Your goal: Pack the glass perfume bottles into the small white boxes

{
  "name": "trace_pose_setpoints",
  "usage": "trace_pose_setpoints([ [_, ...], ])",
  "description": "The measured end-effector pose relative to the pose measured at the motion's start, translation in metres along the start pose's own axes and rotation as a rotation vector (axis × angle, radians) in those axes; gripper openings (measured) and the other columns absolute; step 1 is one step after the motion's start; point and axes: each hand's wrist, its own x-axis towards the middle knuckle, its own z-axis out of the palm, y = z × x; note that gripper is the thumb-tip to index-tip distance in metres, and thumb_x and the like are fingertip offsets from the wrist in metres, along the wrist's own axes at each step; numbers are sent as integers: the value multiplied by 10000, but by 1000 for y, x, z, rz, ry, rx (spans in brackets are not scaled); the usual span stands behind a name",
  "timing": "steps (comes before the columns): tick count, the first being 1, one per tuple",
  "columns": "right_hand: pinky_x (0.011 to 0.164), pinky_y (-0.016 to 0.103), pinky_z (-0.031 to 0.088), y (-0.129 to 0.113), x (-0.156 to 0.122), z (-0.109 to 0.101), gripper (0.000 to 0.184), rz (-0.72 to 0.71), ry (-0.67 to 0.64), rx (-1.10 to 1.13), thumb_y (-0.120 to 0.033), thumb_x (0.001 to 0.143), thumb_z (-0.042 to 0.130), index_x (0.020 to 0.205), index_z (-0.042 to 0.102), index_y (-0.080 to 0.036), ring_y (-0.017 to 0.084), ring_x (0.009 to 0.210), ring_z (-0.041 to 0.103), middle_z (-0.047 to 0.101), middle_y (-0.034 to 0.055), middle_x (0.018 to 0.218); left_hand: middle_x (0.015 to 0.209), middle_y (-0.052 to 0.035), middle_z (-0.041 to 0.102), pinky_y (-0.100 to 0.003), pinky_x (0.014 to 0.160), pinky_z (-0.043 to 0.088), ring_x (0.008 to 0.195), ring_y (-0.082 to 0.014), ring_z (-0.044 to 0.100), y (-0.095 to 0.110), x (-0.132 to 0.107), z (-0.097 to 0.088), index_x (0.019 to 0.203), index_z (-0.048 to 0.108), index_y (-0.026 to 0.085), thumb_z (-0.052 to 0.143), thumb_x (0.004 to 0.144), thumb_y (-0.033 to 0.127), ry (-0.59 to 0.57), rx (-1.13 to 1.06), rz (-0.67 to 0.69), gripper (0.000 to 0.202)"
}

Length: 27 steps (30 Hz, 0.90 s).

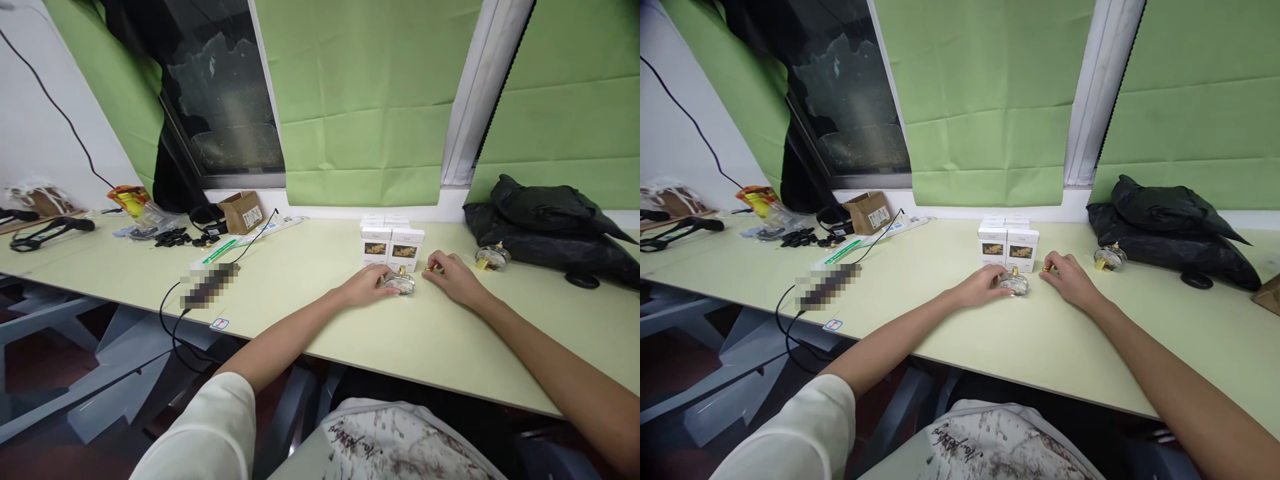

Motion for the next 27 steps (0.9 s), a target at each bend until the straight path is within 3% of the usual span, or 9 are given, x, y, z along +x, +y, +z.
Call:
trace_pose_setpoints([
  [19,794,427,519,-1,-1,-1,198,9,11,4,-466,942,618,995,544,-290,318,1007,608,674,67,993,1034,-66,651,-331,816,439,949,-234,575,0,0,0,1170,650,192,711,911,583,9,-21,-15,473],
  [27,730,391,472,-4,1,-2,203,17,29,-21,-453,917,627,964,530,-281,290,889,623,688,52,942,1038,-72,655,-335,821,449,955,-239,583,2,-1,-1,1168,652,193,707,911,584,-1,-17,-35,471],
])
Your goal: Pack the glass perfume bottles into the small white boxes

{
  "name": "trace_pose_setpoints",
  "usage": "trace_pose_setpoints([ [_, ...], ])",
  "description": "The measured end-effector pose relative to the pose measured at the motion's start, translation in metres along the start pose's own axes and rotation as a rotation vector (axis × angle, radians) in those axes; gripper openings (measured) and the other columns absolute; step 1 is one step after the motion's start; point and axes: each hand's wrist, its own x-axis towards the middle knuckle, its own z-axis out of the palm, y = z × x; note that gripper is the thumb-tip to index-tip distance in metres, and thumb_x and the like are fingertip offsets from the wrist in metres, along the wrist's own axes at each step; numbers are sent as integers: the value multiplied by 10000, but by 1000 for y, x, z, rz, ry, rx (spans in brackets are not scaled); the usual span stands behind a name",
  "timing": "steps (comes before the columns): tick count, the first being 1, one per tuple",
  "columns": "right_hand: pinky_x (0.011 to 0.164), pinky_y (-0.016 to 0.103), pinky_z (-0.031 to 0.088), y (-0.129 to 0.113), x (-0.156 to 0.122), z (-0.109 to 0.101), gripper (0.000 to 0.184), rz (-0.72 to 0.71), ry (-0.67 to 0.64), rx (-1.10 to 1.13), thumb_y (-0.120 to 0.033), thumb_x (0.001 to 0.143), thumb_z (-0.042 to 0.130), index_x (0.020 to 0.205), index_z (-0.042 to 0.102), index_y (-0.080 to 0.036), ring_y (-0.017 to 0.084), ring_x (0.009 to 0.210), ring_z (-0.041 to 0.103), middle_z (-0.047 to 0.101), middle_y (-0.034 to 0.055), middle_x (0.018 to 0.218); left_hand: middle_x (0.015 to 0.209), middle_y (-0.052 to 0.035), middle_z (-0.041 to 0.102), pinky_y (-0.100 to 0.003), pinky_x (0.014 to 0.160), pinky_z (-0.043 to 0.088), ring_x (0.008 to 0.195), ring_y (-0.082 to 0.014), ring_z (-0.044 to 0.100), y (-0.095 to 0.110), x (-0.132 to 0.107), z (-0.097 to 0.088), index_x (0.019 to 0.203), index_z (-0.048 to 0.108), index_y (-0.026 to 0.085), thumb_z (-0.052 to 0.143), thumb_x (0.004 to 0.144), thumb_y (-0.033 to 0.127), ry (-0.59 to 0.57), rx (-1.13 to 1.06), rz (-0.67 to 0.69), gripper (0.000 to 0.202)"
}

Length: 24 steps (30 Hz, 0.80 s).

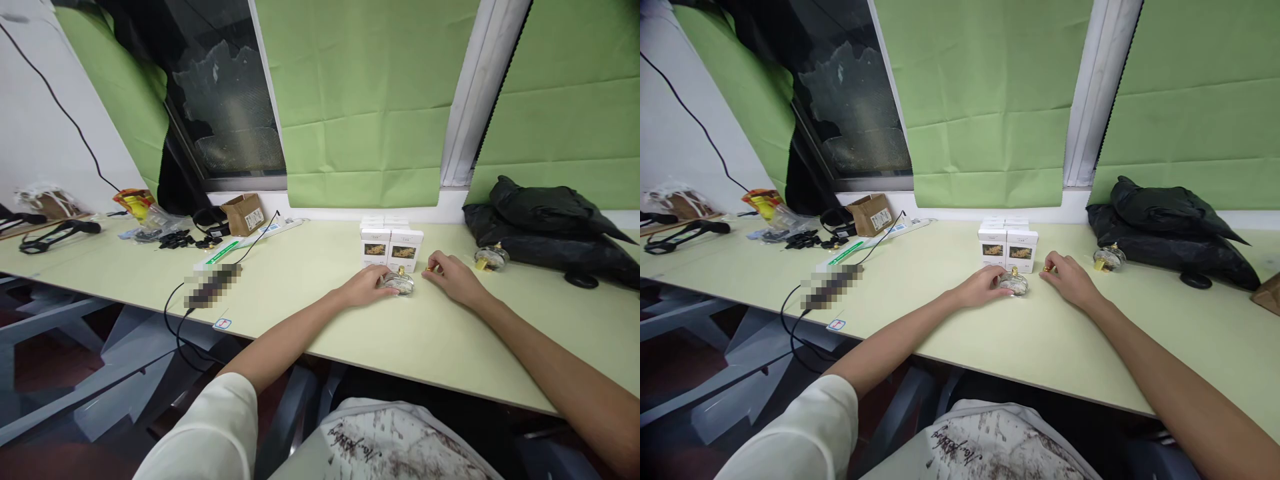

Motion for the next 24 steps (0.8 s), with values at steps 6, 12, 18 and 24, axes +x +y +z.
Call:
trace_pose_setpoints([
  [6,704,373,455,-5,-1,-2,200,14,12,-20,-455,916,620,955,526,-283,282,857,626,680,47,902,1072,-80,669,-340,830,458,964,-239,593,2,-1,-1,1176,655,200,678,931,588,5,-14,3,460],
  [12,666,346,434,-6,0,-3,217,26,4,-30,-461,910,622,948,512,-278,255,787,624,661,25,839,1077,-70,673,-332,814,458,943,-223,594,2,-1,-4,1188,650,204,657,942,604,19,-38,-4,470],
  [18,630,330,413,-12,-2,-6,218,31,-16,-22,-450,925,613,931,473,-283,228,725,619,692,11,884,1064,-59,670,-332,806,455,902,-206,578,5,-1,-5,1179,648,208,638,958,584,25,-45,-10,436],
  [24,620,329,421,-20,-4,-10,240,27,-8,3,-495,942,606,945,487,-287,227,713,619,701,8,865,1082,-74,668,-338,830,463,918,-211,576,6,-2,-6,1177,652,197,625,966,571,25,-53,-24,431],
])
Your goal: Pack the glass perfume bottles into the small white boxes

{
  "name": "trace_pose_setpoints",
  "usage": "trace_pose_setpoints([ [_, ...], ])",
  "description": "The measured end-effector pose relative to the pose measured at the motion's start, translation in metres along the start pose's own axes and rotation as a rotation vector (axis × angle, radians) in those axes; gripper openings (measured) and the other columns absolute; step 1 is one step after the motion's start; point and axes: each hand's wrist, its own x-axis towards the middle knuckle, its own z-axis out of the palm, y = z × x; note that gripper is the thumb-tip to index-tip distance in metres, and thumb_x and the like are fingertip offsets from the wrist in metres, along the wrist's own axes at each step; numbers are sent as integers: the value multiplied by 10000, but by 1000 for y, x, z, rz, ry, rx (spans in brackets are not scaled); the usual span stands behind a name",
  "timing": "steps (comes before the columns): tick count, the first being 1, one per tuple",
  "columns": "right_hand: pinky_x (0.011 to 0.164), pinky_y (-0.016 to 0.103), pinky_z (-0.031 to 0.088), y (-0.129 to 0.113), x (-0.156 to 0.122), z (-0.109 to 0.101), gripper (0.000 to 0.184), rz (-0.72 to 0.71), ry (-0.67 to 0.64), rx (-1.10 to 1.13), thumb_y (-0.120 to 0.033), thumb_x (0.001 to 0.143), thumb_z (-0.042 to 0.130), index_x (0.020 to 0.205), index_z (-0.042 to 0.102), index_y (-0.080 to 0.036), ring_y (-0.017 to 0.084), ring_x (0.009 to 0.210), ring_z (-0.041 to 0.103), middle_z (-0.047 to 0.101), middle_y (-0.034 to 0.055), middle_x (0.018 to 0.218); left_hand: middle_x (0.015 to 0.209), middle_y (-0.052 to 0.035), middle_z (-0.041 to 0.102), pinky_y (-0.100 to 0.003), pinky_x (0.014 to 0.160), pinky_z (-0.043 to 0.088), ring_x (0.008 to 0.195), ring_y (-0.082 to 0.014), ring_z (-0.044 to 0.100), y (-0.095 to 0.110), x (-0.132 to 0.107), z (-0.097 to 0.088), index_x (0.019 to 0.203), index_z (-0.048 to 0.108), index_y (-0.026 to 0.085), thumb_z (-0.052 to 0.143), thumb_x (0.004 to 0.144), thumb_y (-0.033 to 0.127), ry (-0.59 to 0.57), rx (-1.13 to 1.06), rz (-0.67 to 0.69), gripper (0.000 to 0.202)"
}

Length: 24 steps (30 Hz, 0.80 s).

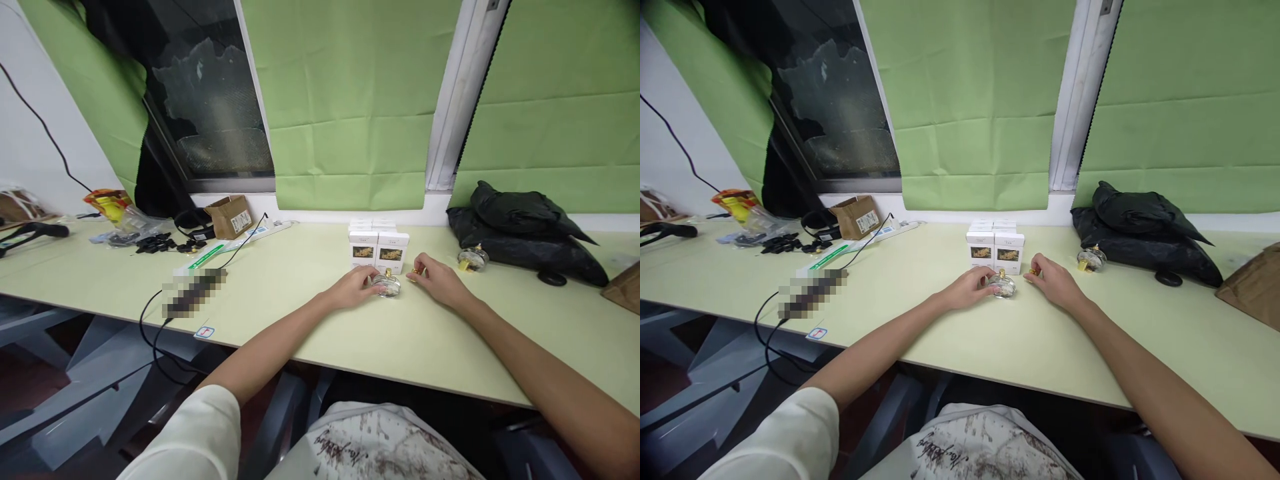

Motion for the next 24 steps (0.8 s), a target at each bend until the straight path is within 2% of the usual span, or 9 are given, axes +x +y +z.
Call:
trace_pose_setpoints([
  [9,669,361,445,-28,-7,-6,229,-87,158,-1,-504,1032,494,1046,512,-277,216,699,592,675,47,931,1061,-56,659,-314,799,463,860,-187,572,-2,1,5,1172,649,205,625,965,591,20,-31,2,438],
  [16,848,444,556,-50,-8,-2,246,-162,375,143,-503,1059,470,1154,551,-292,252,856,650,650,89,1084,1052,-59,656,-316,789,454,863,-191,570,0,-1,6,1189,639,201,625,965,601,22,-36,-3,459],
  [20,931,475,591,-65,-11,3,221,-203,354,236,-486,1069,480,1185,550,-312,269,1000,683,662,93,1155,1040,-51,657,-310,770,440,845,-183,567,2,-1,7,1187,642,206,626,971,589,20,-55,3,440],
  [24,907,483,613,-70,-10,10,186,-343,361,278,-414,1074,511,1209,560,-295,275,1075,685,676,101,1170,1020,-43,655,-304,754,426,827,-175,562,4,-1,8,1184,643,204,630,980,554,19,-59,21,406],
])
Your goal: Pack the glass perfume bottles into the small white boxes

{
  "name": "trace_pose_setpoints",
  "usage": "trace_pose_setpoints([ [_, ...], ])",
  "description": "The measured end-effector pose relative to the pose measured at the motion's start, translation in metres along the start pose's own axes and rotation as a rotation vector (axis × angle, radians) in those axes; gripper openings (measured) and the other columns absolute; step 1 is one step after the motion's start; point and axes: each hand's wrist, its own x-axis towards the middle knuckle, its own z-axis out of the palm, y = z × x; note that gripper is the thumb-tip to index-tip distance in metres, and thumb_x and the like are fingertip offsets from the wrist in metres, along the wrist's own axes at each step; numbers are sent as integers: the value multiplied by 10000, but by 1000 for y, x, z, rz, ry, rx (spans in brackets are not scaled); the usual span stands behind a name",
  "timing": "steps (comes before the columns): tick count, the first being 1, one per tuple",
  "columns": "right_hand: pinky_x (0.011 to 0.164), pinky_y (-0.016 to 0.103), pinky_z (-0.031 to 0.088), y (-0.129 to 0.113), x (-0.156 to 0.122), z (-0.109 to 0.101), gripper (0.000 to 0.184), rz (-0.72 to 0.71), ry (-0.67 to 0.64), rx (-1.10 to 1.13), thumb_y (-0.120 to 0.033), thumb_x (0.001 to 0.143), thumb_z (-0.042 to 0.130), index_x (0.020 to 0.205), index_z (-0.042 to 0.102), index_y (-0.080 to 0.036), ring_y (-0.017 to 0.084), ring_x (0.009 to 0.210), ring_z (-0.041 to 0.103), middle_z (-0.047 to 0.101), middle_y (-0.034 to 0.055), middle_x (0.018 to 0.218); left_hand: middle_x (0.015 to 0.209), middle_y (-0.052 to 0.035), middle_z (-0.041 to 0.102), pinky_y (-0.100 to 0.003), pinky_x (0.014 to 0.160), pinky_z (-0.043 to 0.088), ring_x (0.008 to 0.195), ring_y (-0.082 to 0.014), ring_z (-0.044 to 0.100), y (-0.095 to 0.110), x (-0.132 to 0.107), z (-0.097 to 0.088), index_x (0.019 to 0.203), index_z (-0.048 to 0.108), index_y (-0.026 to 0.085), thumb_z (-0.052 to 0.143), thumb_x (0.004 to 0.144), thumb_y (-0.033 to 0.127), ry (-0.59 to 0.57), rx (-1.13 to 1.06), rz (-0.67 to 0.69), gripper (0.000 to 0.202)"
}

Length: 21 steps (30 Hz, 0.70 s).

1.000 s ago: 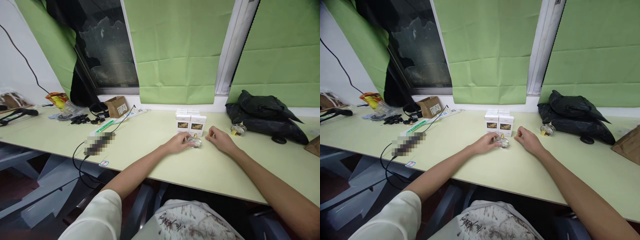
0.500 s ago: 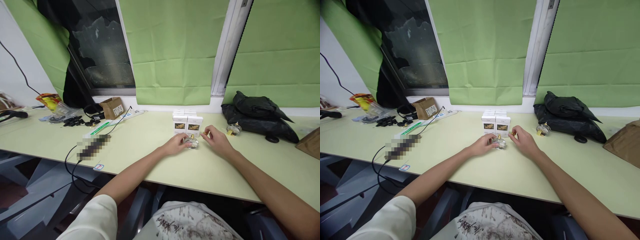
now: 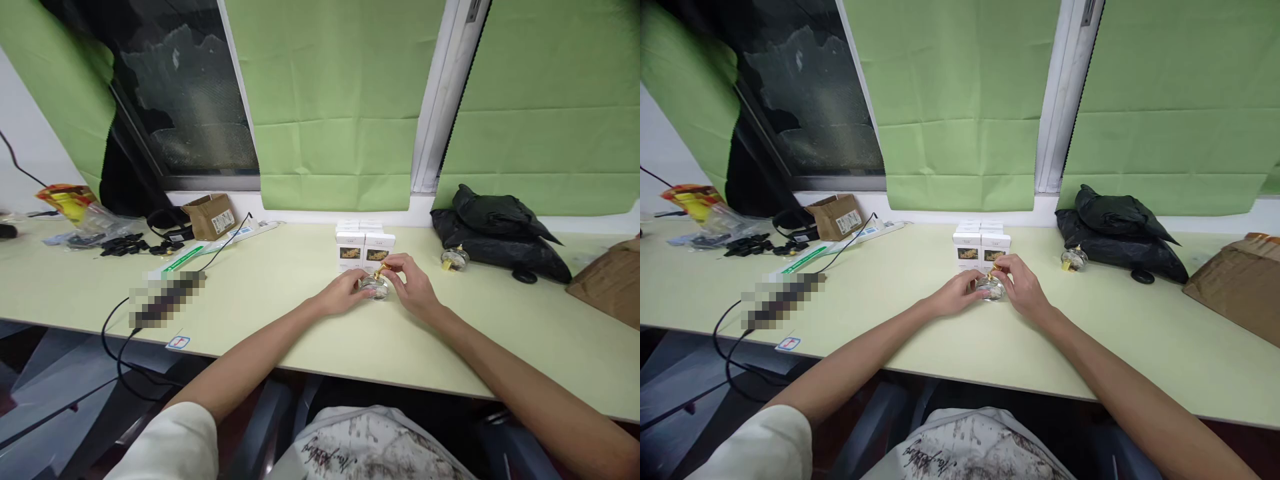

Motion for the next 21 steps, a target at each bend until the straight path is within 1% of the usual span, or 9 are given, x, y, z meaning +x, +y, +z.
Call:
trace_pose_setpoints([
  [2,895,468,614,1,1,2,169,-77,18,11,-357,1073,534,1220,566,-279,271,1096,683,681,99,1152,1004,-40,649,-303,747,421,819,-174,556,0,0,0,1175,643,201,631,979,551,2,1,2,401],
  [5,910,458,607,2,3,3,144,-125,23,7,-302,1072,543,1210,574,-277,266,1121,681,686,92,1131,989,-39,642,-304,745,421,822,-177,551,0,0,0,1162,644,201,628,979,557,1,-4,4,400],
  [9,924,447,600,1,4,3,126,-131,-13,-8,-281,1078,524,1194,575,-283,263,1141,683,688,82,1128,953,-31,630,-304,740,417,807,-175,540,1,0,0,1163,648,203,629,979,550,-9,0,7,394],
  [14,904,406,602,-2,4,5,144,-145,-40,-12,-262,1088,491,1210,566,-280,251,1157,678,678,85,1138,911,-25,611,-305,723,411,785,-176,524,2,0,1,1167,651,202,618,979,561,0,23,9,406],
  [21,886,380,596,0,1,7,153,-123,-90,5,-244,1085,488,1200,582,-284,248,1171,678,682,77,1150,947,-43,632,-309,735,428,804,-184,542,1,-1,1,1170,656,198,612,982,569,-7,18,15,418],
])
